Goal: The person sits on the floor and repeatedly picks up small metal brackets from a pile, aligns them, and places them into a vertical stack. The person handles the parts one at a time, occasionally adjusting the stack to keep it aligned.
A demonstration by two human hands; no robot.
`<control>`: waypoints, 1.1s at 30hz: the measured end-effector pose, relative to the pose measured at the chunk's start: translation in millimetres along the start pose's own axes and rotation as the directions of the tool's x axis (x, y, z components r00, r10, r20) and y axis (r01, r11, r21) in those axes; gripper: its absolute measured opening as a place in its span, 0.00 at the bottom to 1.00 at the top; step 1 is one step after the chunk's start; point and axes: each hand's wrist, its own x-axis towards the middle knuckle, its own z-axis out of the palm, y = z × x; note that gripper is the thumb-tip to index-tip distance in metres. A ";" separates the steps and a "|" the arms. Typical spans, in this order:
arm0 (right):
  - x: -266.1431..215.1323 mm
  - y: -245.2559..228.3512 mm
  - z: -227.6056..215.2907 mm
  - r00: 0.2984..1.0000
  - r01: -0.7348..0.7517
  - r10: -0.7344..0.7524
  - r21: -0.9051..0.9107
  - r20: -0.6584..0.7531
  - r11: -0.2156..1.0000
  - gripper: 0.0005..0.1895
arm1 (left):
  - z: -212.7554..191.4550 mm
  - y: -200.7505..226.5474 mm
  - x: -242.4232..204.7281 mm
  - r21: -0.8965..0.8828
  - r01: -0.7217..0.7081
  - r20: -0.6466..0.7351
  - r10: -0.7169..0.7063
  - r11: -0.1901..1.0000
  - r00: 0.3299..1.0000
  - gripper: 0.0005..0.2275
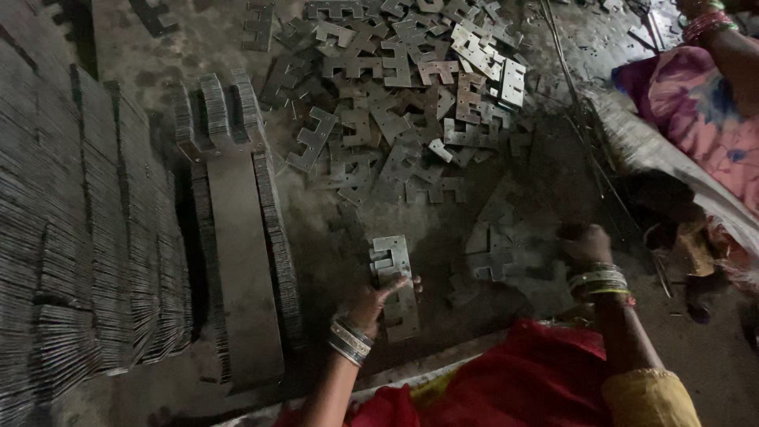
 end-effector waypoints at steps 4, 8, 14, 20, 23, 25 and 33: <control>-18.5 31.4 -7.8 0.948 -0.018 -0.027 -0.138 -0.317 0.990 0.22 | -0.3 -1.4 1.1 0.585 -0.121 0.064 0.103 0.802 0.993 0.17; -14.9 1.0 1.3 0.986 -0.150 0.164 -0.243 0.039 0.958 0.16 | 20.5 19.0 -5.4 -0.154 0.195 -0.072 -0.208 0.969 0.975 0.13; -28.7 -62.6 44.7 0.958 -0.016 0.071 -0.194 0.277 0.981 0.22 | 30.6 34.2 -9.9 -0.226 0.224 -0.033 -0.237 0.948 0.971 0.13; -39.3 -80.5 42.8 0.957 0.074 0.002 -0.250 0.290 0.965 0.24 | 29.5 34.5 -9.4 -0.170 0.153 -0.065 -0.166 0.973 0.984 0.12; -32.9 -71.4 50.3 0.950 0.018 0.078 -0.306 0.301 0.952 0.19 | 25.3 27.6 -8.7 -0.201 0.175 -0.028 -0.184 0.964 0.982 0.14; -25.6 -65.3 54.3 0.944 -0.010 0.102 -0.281 0.315 0.960 0.18 | 24.9 26.9 -7.8 -0.237 0.219 -0.023 -0.231 0.947 0.973 0.15; -28.0 -65.9 43.1 0.915 0.285 -0.175 -0.277 0.363 0.918 0.27 | 38.1 46.3 -11.4 -0.161 0.207 -0.092 -0.223 0.965 0.970 0.14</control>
